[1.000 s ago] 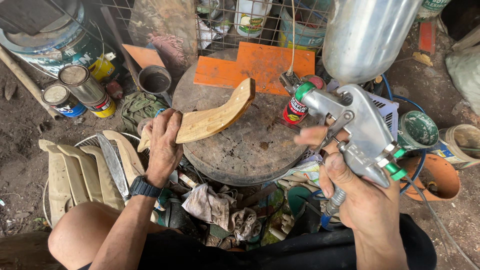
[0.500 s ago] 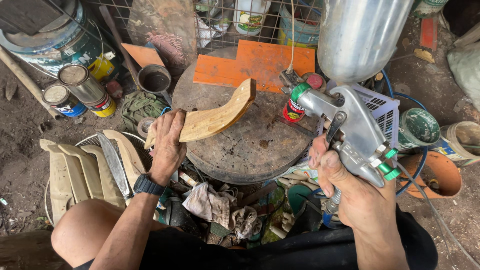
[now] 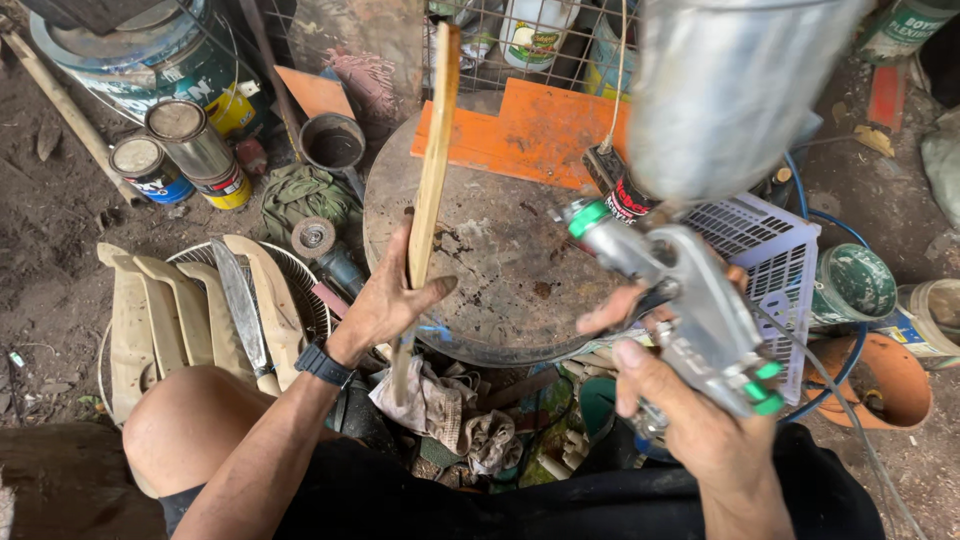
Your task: The person sits on the ground and uses a spray gun to apply a finish to wooden tool handles. They wipe a handle with a cloth, then spray it, and repeat the process on a second handle.
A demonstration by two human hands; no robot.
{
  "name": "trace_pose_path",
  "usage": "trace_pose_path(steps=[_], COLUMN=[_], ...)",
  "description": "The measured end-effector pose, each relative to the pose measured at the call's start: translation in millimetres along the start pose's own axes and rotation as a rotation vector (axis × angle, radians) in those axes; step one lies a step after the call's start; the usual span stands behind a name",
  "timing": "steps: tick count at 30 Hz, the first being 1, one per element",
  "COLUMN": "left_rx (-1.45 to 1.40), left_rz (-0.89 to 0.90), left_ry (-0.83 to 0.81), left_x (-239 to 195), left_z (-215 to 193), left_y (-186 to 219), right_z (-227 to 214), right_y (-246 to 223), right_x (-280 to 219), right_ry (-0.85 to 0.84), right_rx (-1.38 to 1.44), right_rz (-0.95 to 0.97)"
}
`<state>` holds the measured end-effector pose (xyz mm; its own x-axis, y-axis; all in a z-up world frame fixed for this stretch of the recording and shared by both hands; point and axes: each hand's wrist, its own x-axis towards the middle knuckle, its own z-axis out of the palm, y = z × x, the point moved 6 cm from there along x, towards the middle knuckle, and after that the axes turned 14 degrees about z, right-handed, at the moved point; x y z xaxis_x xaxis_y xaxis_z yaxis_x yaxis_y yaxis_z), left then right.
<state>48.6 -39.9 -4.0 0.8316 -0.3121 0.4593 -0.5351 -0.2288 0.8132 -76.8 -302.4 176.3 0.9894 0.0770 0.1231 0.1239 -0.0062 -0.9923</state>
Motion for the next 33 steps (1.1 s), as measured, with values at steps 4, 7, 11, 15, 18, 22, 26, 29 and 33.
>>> trace_pose_path(steps=[4, 7, 11, 15, 18, 22, 26, 29, 33], left_rx=[0.021, -0.013, 0.012, 0.035, 0.067, 0.072, -0.152, -0.137, -0.164], left_rz=[-0.201, -0.274, -0.270, -0.284, -0.213, -0.205, -0.203, -0.148, -0.146], left_ry=[0.011, 0.078, 0.107, 0.135, 0.154, 0.152, 0.069, 0.041, 0.067], left_x=[4.5, 13.6, 25.3, 28.0, 30.4, 28.2, 22.0, 23.1, 24.6], left_z=[-5.2, -15.2, -23.6, -22.2, -23.4, -24.9, -17.5, -16.7, -20.7], left_y=[6.6, 15.4, 29.0, 30.9, 32.7, 30.6, 29.3, 31.3, 28.4], right_z=[9.9, 17.1, 28.8, 41.0, 48.9, 50.6, 44.7, 42.5, 46.7], right_y=[21.2, 31.8, 43.9, 50.5, 49.2, 48.3, 57.2, 63.2, 69.3], right_x=[-2.0, -1.7, -1.1, -3.2, 1.2, 9.1, 8.3, 4.3, -1.8], right_ry=[-0.042, -0.047, -0.049, -0.103, -0.104, -0.071, -0.073, -0.066, -0.082], right_rx=[0.036, 0.037, -0.067, -0.115, 0.001, -0.004, 0.046, 0.103, 0.105], right_rz=[0.151, 0.162, 0.190, 0.237, 0.189, 0.080, 0.125, 0.151, 0.174])
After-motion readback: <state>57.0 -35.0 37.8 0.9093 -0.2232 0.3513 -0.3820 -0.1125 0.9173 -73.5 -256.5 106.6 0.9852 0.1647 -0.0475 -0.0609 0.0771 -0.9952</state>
